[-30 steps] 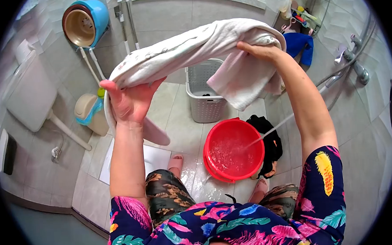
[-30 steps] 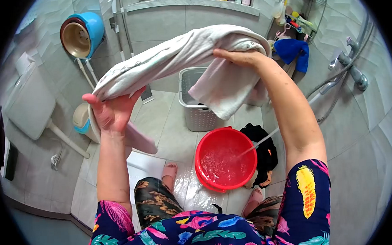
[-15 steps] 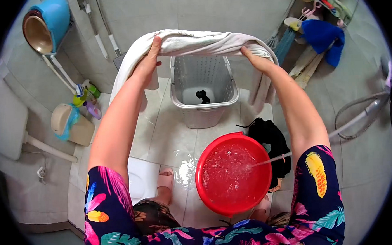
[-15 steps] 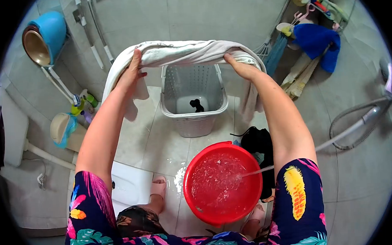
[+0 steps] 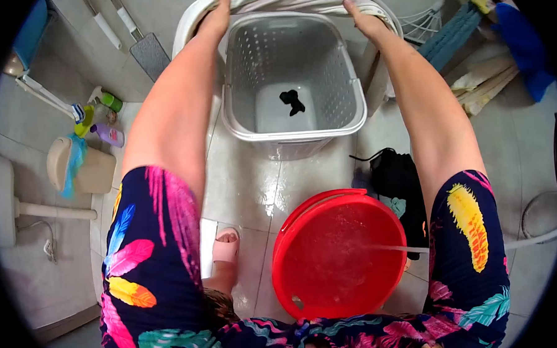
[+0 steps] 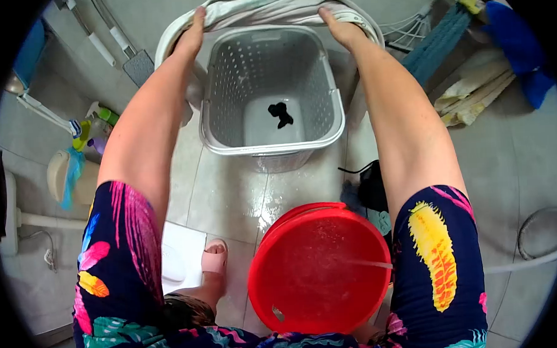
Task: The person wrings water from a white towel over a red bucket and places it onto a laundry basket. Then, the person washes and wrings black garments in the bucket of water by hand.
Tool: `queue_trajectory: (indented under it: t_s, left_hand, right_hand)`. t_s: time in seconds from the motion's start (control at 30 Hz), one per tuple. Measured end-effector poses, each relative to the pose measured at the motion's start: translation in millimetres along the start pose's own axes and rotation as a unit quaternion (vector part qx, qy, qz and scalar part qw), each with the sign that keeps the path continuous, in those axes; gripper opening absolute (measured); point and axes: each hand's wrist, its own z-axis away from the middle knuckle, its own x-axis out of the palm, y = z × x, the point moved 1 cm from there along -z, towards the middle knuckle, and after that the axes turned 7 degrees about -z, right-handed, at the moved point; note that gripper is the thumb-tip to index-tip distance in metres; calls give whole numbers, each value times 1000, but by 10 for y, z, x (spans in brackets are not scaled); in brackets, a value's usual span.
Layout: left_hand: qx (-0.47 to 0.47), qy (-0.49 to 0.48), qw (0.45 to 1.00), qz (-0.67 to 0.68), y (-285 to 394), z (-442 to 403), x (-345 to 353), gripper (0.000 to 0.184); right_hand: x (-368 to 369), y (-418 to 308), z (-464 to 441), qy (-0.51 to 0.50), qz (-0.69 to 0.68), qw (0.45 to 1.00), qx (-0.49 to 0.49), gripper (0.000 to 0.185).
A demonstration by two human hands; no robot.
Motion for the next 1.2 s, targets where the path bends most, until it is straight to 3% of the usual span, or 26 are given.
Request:
queue_trajectory:
  t_s: [0.03,0.07,0.13,0.17,0.23,0.3,0.37,0.43,0.5,0.57,0.63,0.7,0.77,0.9,1.03,1.2]
  left_hand:
    - [-42,7,999,-24,-48,9,132,88]
    - [-52,6,998,-24,-95,125,185,88]
    - [-229,-170,953,105,-170,372,287,91]
    - [-229,-172,953,104,-343,312,358,91]
    - [-105,-89,989,-55,-1029,-23,497,91]
    - [-137,-88,987,10,-1265,-193,434,91]
    - [-216,-122,968,36,-722,320,200,89]
    - [-198,-99,975,21,-1023,10,232,82]
    - [-95,-48,970,-219,-1009,69,153,69]
    - [-65,-106,945,-301,-932,303,36,59]
    - [-18,-108,945,-308,-1151,329,-36,50]
    - [15,-95,971,-218,-1087,725,-153,38]
    - [24,-122,986,-108,-1075,1157,-282,29]
    - [-7,-219,967,-133,-1152,1976,-729,28]
    - [-69,-336,919,-194,-953,2788,-1215,34]
    - [1,-446,851,-276,-404,3546,-1494,37]
  right_hand:
    - [128,191,-133,-9,2,1000,4,95]
    - [278,291,-105,-26,-90,992,84,98]
    - [340,301,247,-25,-169,969,179,100]
    - [421,467,282,-72,-186,956,213,96]
    - [479,649,421,-43,-136,969,199,88]
    - [432,658,593,-53,-133,976,165,84]
    - [335,671,738,-56,-127,982,132,81]
    - [253,690,844,-132,-68,976,159,76]
    - [208,791,946,-164,-10,968,189,84]
    - [127,861,1078,-212,80,952,207,81]
    - [75,803,1326,-226,168,934,218,83]
    - [22,675,1622,-201,197,930,235,79]
    - [17,539,1900,-217,302,919,131,74]
    - [107,95,2675,-231,372,896,70,61]
    - [-22,-429,4004,-193,305,932,-27,50]
    - [-441,-590,5422,-272,228,935,-15,45]
